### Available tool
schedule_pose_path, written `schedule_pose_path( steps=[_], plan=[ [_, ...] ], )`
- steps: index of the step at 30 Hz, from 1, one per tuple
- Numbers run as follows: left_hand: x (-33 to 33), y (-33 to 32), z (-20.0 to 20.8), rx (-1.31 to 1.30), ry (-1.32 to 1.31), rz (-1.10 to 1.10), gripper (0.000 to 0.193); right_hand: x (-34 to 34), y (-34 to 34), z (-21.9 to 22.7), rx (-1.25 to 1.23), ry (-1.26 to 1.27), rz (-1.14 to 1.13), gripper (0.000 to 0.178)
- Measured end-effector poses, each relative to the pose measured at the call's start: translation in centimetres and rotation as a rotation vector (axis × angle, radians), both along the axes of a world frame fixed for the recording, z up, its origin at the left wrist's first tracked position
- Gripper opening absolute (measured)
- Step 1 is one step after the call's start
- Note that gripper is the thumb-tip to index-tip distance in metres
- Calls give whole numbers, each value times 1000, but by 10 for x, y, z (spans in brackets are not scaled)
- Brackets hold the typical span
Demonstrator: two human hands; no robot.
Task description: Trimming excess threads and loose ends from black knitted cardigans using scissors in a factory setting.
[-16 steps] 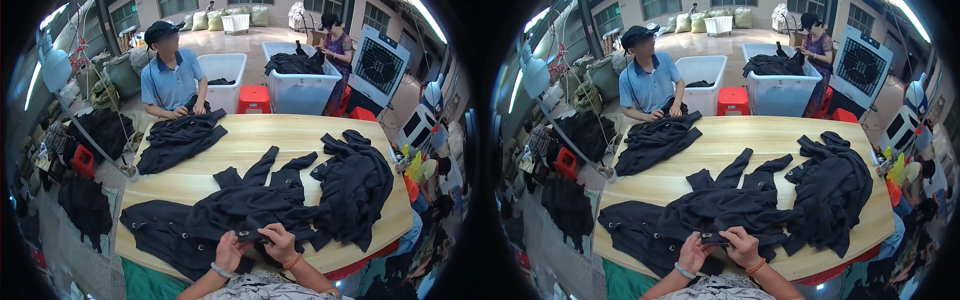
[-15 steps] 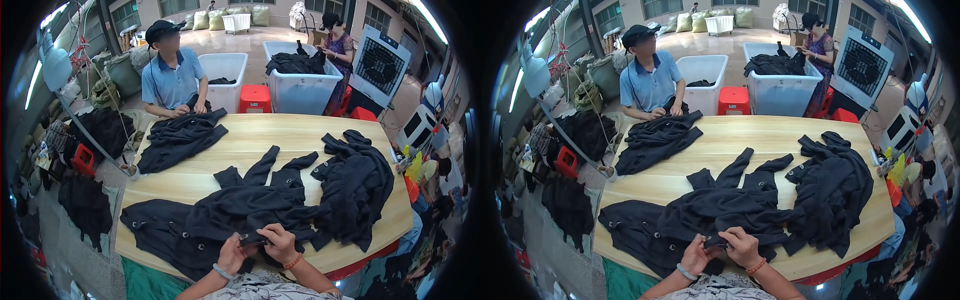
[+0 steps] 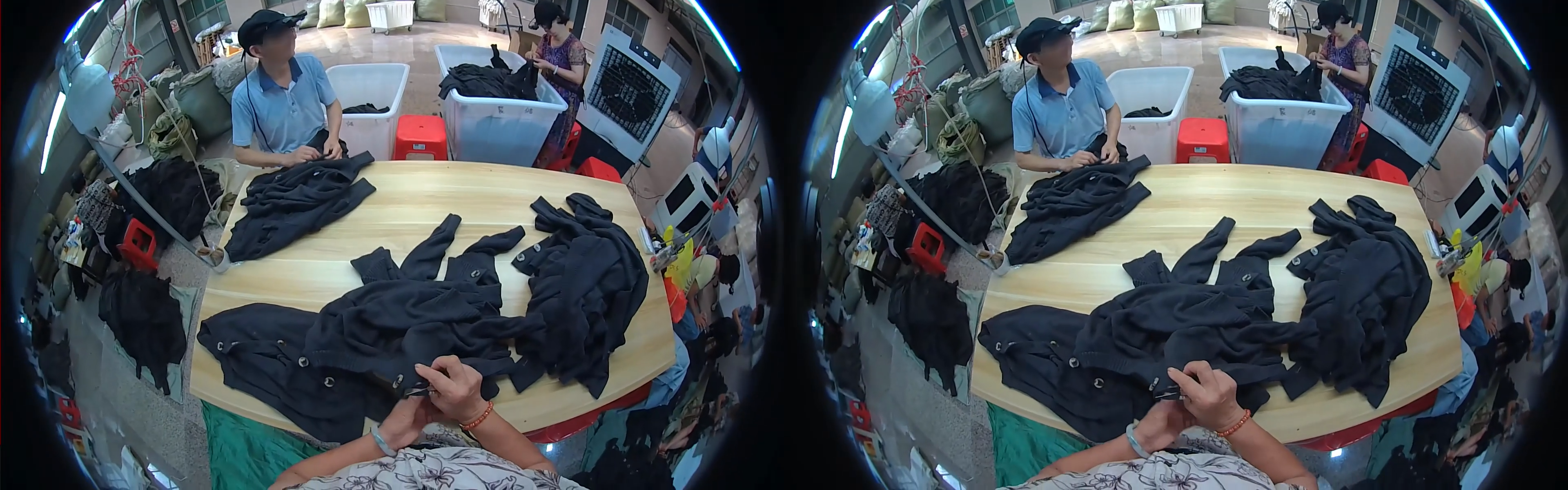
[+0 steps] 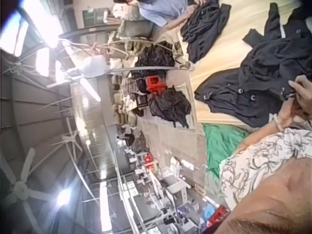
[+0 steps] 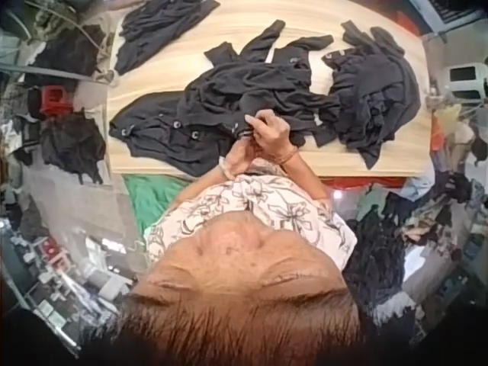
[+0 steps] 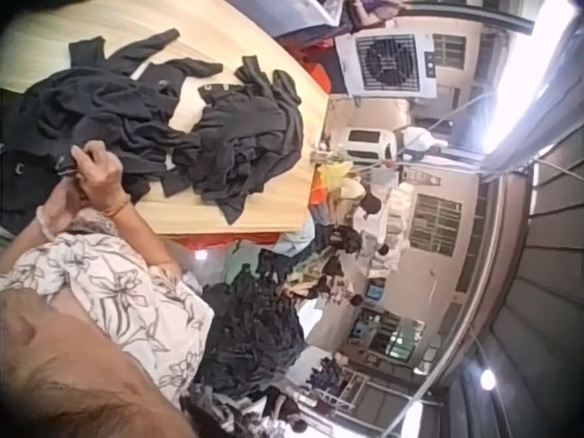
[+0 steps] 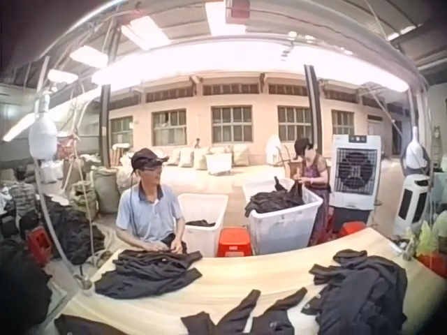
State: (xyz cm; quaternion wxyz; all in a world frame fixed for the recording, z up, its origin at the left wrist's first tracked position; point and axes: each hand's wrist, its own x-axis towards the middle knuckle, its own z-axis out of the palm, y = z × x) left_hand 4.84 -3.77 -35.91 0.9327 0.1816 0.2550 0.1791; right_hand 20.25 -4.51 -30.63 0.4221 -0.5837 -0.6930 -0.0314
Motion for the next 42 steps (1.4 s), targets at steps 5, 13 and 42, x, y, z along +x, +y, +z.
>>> schedule_pose_path(
  steps=[5,13,42],
  plan=[
    [14,36,46,88,238,426,12,1,-2,-7,-10,164,58,45],
    [1,52,36,115,119,472,27,17,-12,-5,-131,648,-22,18],
    [8,58,51,215,133,273,23,19,1,4,-287,868,220,19]
  ],
)
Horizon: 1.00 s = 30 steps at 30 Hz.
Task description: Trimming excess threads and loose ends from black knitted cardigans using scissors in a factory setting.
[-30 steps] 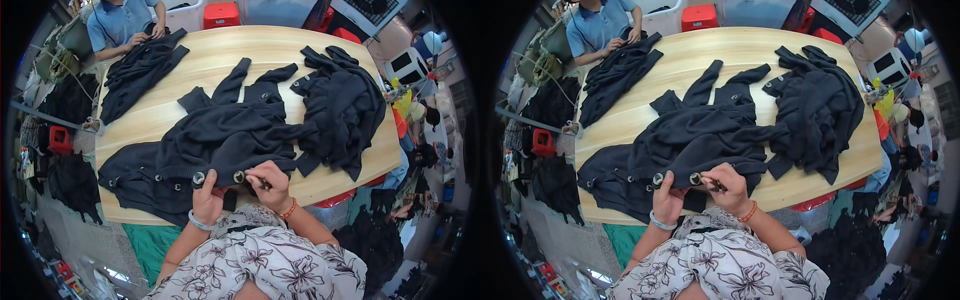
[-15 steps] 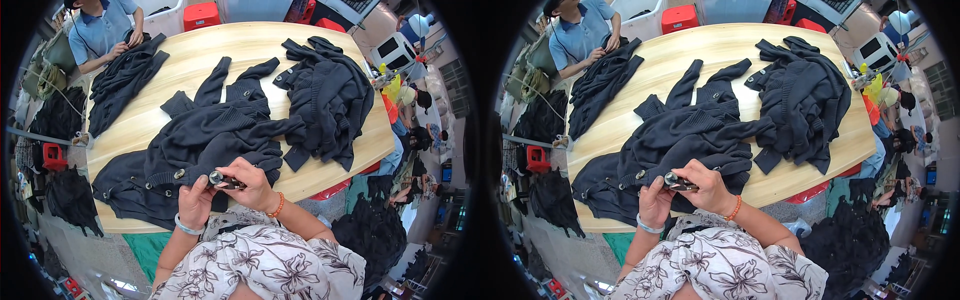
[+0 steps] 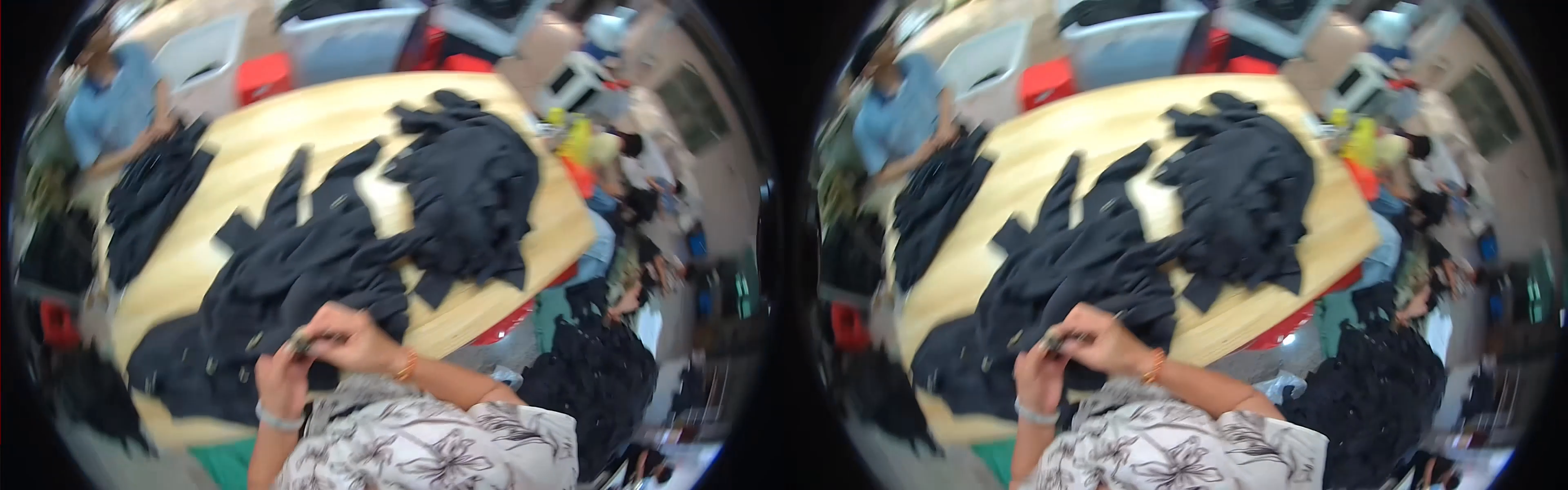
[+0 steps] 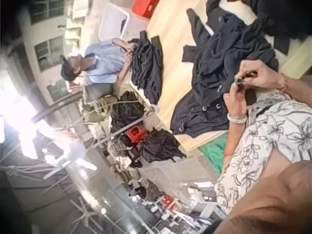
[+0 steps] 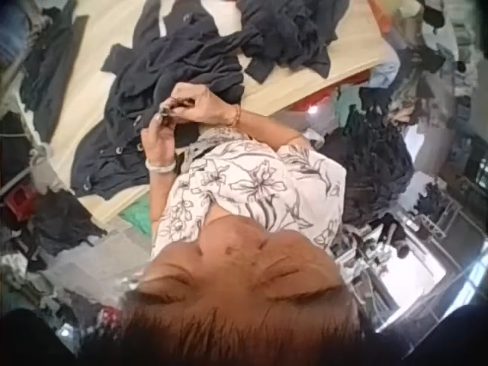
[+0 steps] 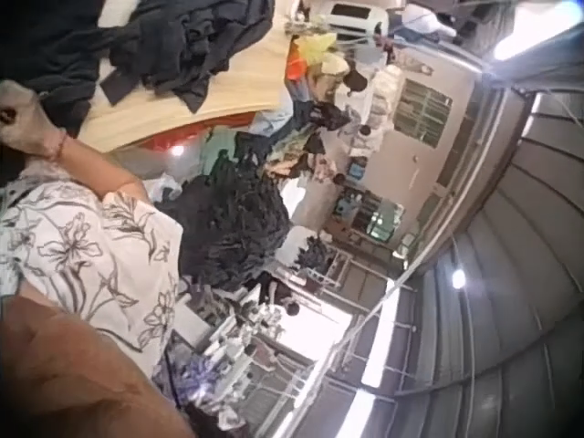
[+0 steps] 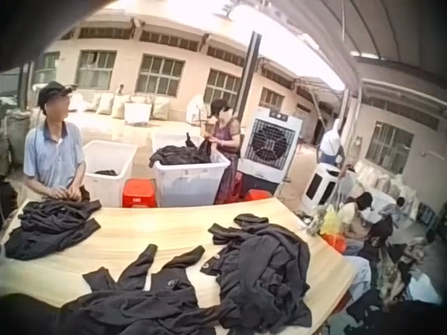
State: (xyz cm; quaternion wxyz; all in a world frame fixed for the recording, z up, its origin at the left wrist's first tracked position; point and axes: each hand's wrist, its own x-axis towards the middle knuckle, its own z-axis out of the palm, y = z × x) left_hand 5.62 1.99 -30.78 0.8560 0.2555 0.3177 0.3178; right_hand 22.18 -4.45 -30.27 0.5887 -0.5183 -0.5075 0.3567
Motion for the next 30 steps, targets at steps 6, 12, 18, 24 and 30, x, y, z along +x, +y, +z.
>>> schedule_pose_path(
  steps=[6,12,18,24,30],
  plan=[
    [-17,5,-14,71,-50,-50,23,-9,3,-6,-96,204,103,12],
    [-15,2,-1,14,-235,-148,22,-4,-9,2,-51,-7,-4,12],
    [-18,3,-3,159,51,-97,19,-18,-10,4,101,-227,-140,18],
    [-11,5,-7,53,37,-11,13,-10,-1,11,260,-490,-173,41],
    [-9,1,-8,-72,-89,-33,13,-11,1,11,324,-590,-268,25]
  ],
)
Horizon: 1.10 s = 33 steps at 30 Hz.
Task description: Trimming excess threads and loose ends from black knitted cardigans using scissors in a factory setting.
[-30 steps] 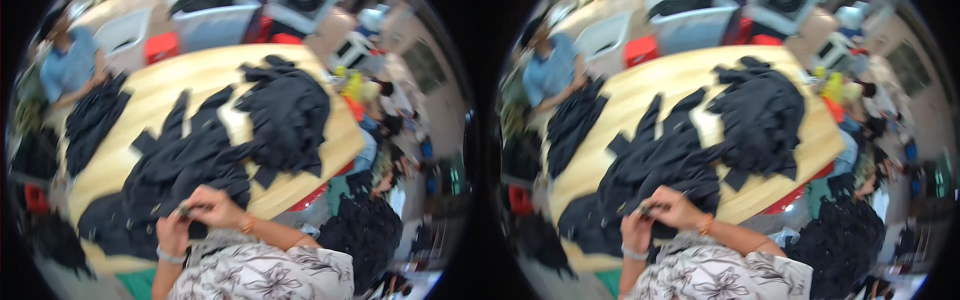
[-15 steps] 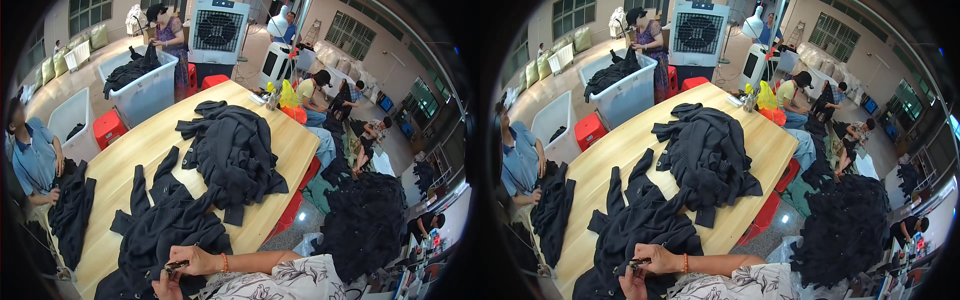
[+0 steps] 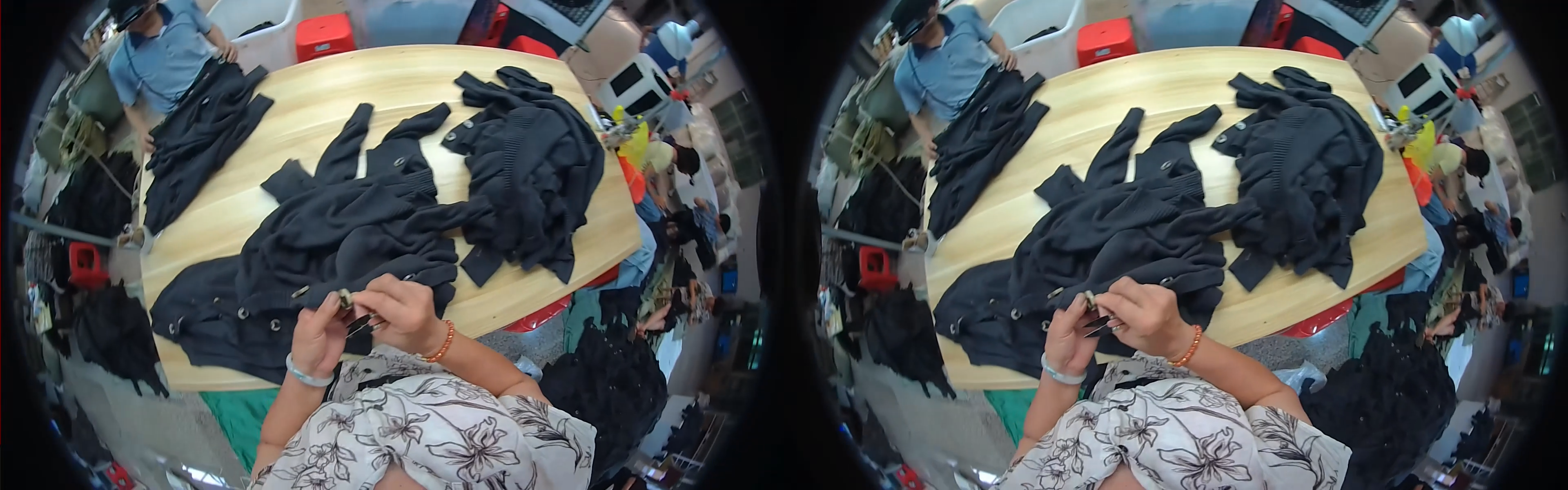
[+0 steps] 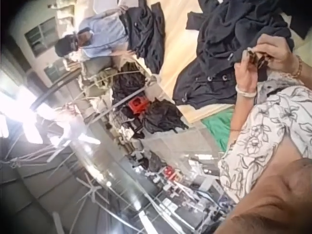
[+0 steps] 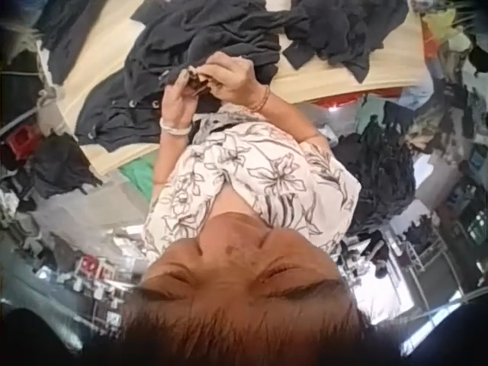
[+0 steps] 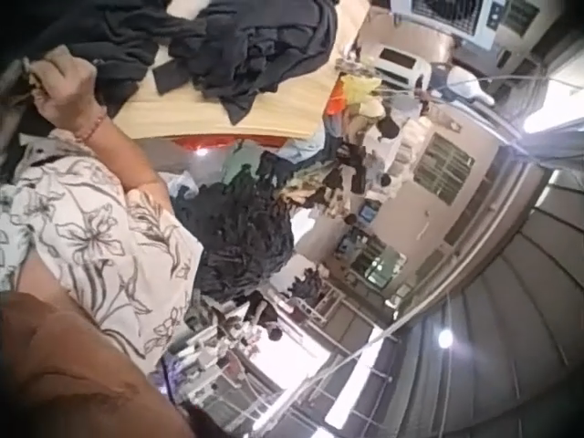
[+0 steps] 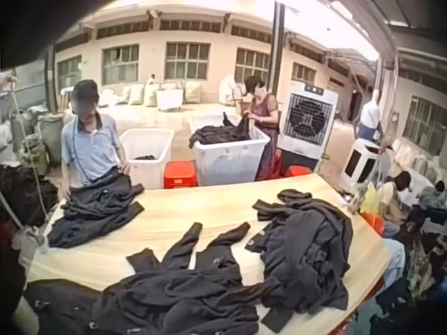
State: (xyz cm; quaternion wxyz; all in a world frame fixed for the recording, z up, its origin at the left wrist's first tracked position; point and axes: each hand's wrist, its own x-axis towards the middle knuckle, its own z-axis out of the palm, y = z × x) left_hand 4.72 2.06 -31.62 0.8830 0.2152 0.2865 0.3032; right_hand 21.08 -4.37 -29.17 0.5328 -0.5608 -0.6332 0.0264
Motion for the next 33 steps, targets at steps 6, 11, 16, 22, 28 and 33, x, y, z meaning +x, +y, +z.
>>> schedule_pose_path(
  steps=[6,11,16,22,28,33],
  plan=[
    [-4,-3,-7,-104,-115,-53,13,-1,3,1,-115,300,145,23],
    [-3,-6,-11,-228,-311,-102,23,10,-2,2,-281,464,277,32],
    [0,-4,-8,-272,-324,-104,34,28,-12,25,-340,240,184,50],
    [3,-4,-13,-270,-386,-152,32,35,-18,22,-343,54,189,45],
    [3,-6,-9,-258,-293,-122,28,31,-14,26,-335,78,185,44],
    [1,-6,-12,-229,-293,-109,27,29,-14,23,-347,54,190,40]
  ],
)
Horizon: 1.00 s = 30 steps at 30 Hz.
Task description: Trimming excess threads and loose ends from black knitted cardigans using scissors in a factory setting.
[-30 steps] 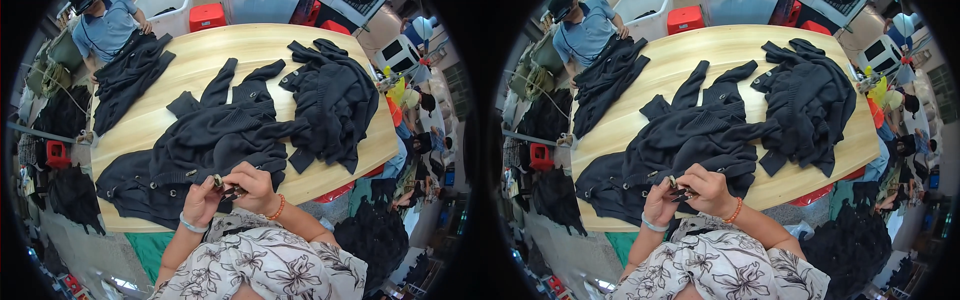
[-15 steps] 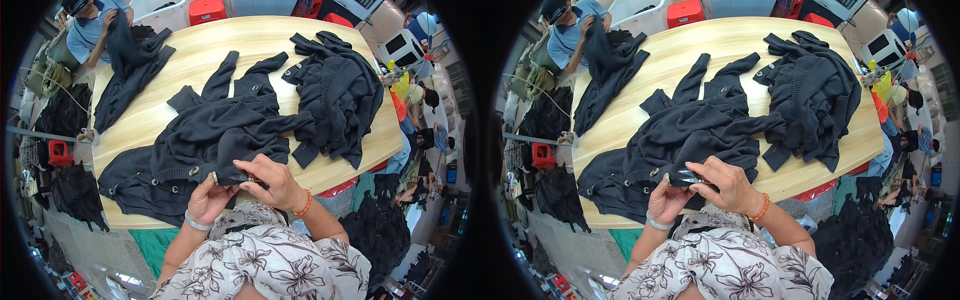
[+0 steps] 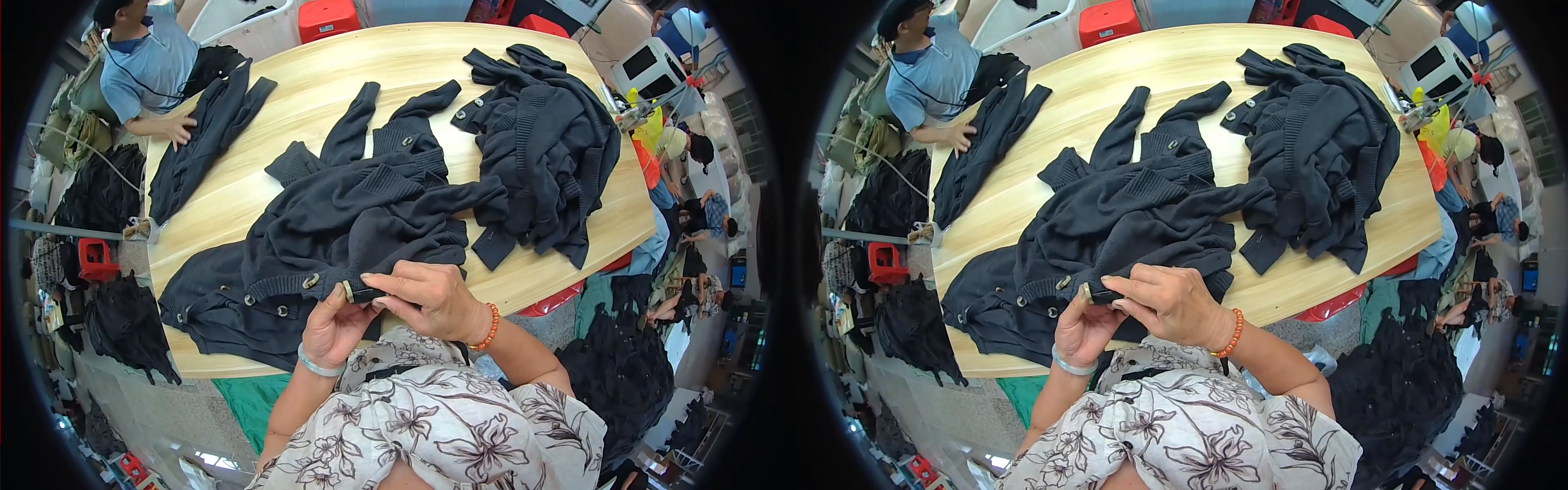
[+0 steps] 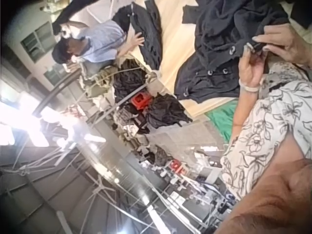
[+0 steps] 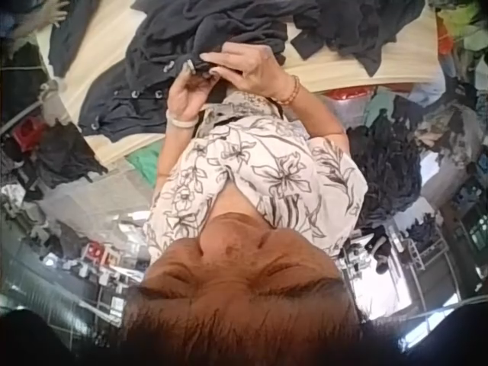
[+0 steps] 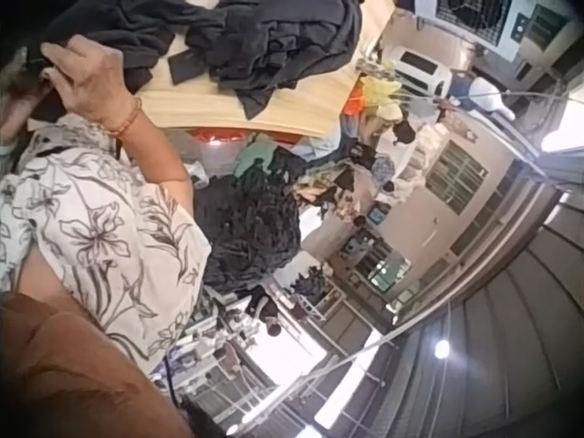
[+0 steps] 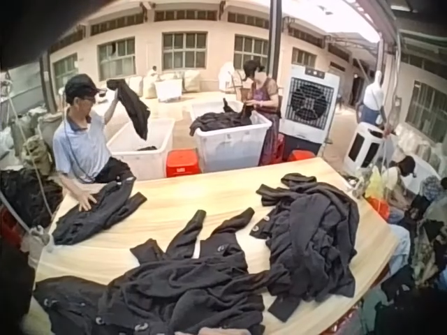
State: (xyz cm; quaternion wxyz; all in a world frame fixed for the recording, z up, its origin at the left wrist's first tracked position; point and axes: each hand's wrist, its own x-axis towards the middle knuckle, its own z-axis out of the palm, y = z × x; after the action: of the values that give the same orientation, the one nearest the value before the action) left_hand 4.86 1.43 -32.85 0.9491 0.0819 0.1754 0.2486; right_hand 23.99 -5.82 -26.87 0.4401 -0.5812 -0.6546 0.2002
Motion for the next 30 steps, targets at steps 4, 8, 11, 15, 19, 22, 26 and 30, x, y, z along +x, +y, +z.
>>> schedule_pose_path(
  steps=[4,8,11,15,19,22,26,30],
  plan=[
    [0,1,-2,11,-21,-13,27,-2,-1,-4,42,20,-33,39],
    [4,0,7,-31,54,-5,26,-1,-4,-7,-15,165,-119,39],
    [5,0,5,6,11,-7,25,-1,-6,-5,-27,155,-96,38],
    [6,0,4,28,28,35,24,-2,-9,-5,-24,72,-156,34],
    [6,2,12,49,127,105,20,7,-8,-8,-92,376,-340,34],
    [10,0,22,172,198,145,24,5,-10,5,-101,256,-251,39],
    [17,-3,33,298,294,166,24,-7,9,5,114,-2,-218,49],
    [15,-4,28,342,317,183,24,-11,14,-6,135,-31,-163,48]
  ],
)
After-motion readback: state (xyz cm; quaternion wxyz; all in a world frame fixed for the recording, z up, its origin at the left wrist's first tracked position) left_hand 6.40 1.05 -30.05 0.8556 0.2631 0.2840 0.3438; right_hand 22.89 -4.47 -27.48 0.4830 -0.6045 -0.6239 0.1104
